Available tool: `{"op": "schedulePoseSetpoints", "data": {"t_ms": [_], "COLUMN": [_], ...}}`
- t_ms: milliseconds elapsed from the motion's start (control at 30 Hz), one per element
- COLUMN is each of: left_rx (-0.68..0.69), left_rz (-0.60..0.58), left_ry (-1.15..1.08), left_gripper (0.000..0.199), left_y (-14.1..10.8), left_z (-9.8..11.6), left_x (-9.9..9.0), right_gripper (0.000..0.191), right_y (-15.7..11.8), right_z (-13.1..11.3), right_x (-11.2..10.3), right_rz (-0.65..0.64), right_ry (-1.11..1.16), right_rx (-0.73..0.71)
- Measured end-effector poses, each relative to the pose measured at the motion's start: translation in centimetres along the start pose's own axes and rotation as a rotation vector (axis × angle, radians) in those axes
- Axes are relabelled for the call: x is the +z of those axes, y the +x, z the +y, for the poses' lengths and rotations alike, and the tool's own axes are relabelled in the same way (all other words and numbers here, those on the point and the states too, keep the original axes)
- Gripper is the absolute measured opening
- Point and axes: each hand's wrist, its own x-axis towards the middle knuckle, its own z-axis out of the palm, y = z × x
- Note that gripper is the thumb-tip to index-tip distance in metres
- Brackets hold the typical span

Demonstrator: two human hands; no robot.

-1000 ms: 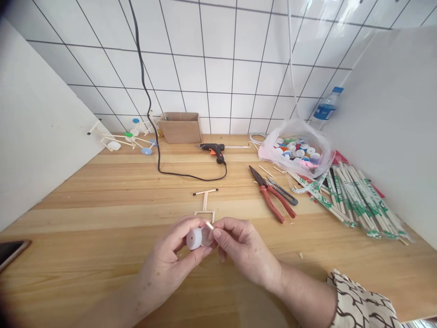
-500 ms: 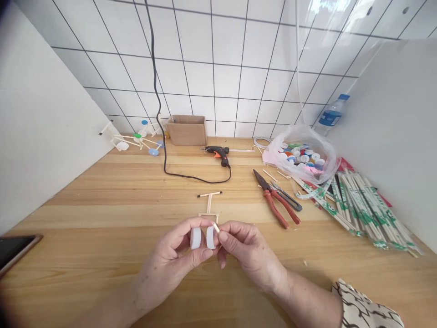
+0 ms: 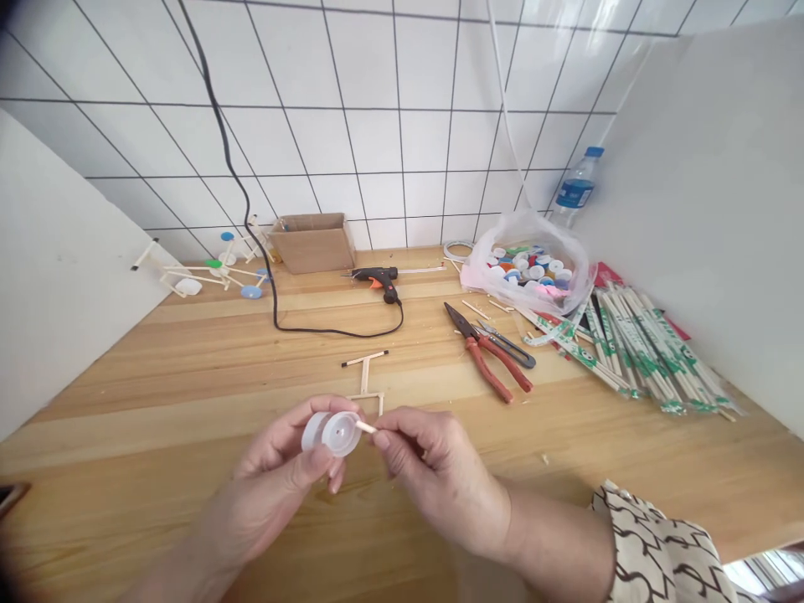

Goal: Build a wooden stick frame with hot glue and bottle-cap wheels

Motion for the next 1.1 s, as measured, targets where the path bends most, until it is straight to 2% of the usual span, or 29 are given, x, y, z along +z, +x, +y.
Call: {"op": "schedulePoseSetpoints", "data": {"t_ms": [100,200,533,633,733,800,900,967,1033,1100], "left_rx": [-0.021,-0.052,-0.131,-0.081,0.048,0.132,0.2,0.181,0.167,0.15], "left_rz": [-0.046,-0.046,0.014,0.012,-0.048,-0.07,-0.105,-0.133,-0.139,-0.132], "left_ry": [-0.015,0.023,0.265,0.371,0.515,0.604,0.682,0.685,0.665,0.624], "left_gripper": [0.024,0.026,0.03,0.025,0.019,0.018,0.016,0.014,0.013,0.012], "left_y": [0.2,0.1,-0.3,-0.6,-1.0,-1.1,-1.1,-1.0,-1.0,-0.9], "left_z": [0.3,0.4,0.5,0.6,0.6,0.7,1.1,1.4,1.7,1.8], "left_x": [-0.1,-0.2,-0.2,-0.1,-0.1,-0.1,0.0,0.2,0.5,0.7], "right_gripper": [0.022,0.021,0.022,0.021,0.023,0.023,0.025,0.026,0.028,0.026], "right_y": [-0.3,-0.6,-0.9,-0.8,-0.8,-0.7,-0.3,-0.1,0.0,-0.1], "right_z": [-0.2,-0.1,0.0,-0.3,-0.4,-0.6,-1.0,-1.1,-1.0,-0.7], "right_x": [-0.2,-0.2,-0.1,0.0,-0.1,-0.2,-0.4,-0.4,-0.3,-0.1], "right_rz": [-0.042,-0.055,-0.137,-0.152,-0.168,-0.226,-0.339,-0.38,-0.385,-0.338], "right_ry": [-0.205,-0.358,-0.742,-0.802,-0.801,-0.682,-0.347,-0.168,-0.118,-0.209], "right_rx": [-0.182,-0.293,-0.353,-0.423,-0.498,-0.42,-0.124,0.038,0.061,-0.073]}}
